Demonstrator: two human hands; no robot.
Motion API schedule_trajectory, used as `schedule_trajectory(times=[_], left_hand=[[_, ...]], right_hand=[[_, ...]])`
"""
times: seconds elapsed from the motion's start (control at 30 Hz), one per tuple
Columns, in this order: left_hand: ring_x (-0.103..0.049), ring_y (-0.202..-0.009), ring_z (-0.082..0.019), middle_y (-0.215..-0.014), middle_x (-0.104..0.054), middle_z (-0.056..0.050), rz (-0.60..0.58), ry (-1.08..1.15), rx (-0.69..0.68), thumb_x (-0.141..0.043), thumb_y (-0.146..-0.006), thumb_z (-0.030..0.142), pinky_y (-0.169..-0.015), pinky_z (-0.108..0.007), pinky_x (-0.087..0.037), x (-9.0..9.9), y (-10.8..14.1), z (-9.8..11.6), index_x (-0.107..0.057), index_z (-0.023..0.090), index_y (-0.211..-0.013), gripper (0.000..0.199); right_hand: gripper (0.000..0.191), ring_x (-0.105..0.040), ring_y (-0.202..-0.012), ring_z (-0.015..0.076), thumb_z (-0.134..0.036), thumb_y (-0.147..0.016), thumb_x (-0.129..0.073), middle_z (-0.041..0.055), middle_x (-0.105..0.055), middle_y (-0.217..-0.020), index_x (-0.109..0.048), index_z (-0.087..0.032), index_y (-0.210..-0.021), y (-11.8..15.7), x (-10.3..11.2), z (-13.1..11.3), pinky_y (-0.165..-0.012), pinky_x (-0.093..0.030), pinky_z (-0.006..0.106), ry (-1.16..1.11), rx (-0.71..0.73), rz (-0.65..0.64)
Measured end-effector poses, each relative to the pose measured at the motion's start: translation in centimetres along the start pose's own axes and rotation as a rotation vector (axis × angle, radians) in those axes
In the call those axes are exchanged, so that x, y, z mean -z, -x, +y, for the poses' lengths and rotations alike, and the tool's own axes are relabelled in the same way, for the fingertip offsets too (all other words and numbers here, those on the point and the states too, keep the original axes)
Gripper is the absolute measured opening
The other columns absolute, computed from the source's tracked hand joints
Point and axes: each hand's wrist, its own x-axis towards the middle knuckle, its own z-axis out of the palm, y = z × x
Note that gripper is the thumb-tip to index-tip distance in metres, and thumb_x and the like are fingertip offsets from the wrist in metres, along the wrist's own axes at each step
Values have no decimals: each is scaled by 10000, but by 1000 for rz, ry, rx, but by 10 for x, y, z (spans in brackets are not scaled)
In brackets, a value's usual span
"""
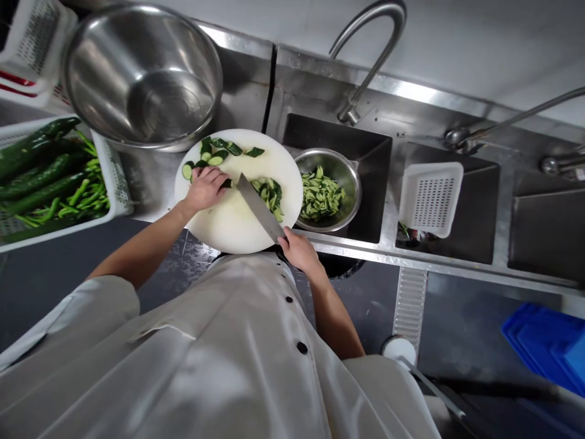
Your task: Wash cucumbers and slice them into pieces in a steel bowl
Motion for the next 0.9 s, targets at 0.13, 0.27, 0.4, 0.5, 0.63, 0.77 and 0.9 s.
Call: schedule_trajectory(times=[0.13,0.27,0.4,0.5,0.63,0.77,0.9], left_hand=[[-524,-1266,-375,-1272,-669,-143,120,7,84,-581,-949,281,-1089,-613,-388,-15,19,24,-656,233,-1261,323],[-567,-1126,-330,-1190,-670,-143,115,97,81,-578,-960,262,-1005,-538,-501,-46,47,57,-637,218,-1234,283],[-590,-1126,-329,-1220,-648,-167,34,136,2,-588,-976,280,-1013,-539,-540,-60,73,68,-644,199,-1244,286],[-571,-1234,-353,-1331,-593,-202,42,211,-115,-651,-951,381,-1070,-566,-540,-53,86,61,-586,156,-1361,472],[-569,-1280,-329,-1374,-571,-191,27,240,-239,-577,-952,243,-1093,-532,-553,-48,89,52,-571,157,-1388,444],[-610,-1187,-318,-1257,-624,-185,56,176,-141,-503,-999,208,-1054,-526,-571,-61,81,61,-605,148,-1338,358],[-599,-1154,-340,-1209,-635,-195,152,151,-89,-532,-988,213,-1006,-549,-566,-68,78,74,-592,126,-1334,361]], right_hand=[[399,-681,-1115,305,-372,-1117,-362,149,-753,-1191,-540,-178,-1418,-1,5,-10,-892,-457,338,53,-44,15],[400,-709,-1040,307,-368,-1122,-327,149,-763,-1116,-512,-179,-1422,11,2,-28,-834,-462,343,104,-64,-32],[423,-725,-1014,311,-384,-1125,-298,139,-769,-1073,-490,-188,-1447,26,-2,-33,-805,-467,344,133,-55,-76],[450,-729,-1021,308,-396,-1126,-288,143,-770,-1091,-463,-192,-1486,34,-5,-32,-817,-473,345,144,-58,-100],[455,-725,-1059,299,-395,-1128,-283,146,-766,-1146,-451,-193,-1499,36,-11,-31,-854,-475,342,146,-46,-131],[445,-725,-1048,301,-395,-1128,-277,140,-769,-1115,-466,-191,-1475,31,-11,-36,-857,-479,346,131,-31,-120],[446,-727,-1044,311,-392,-1125,-285,148,-767,-1119,-452,-184,-1483,25,-10,-40,-844,-487,353,134,-33,-105]])
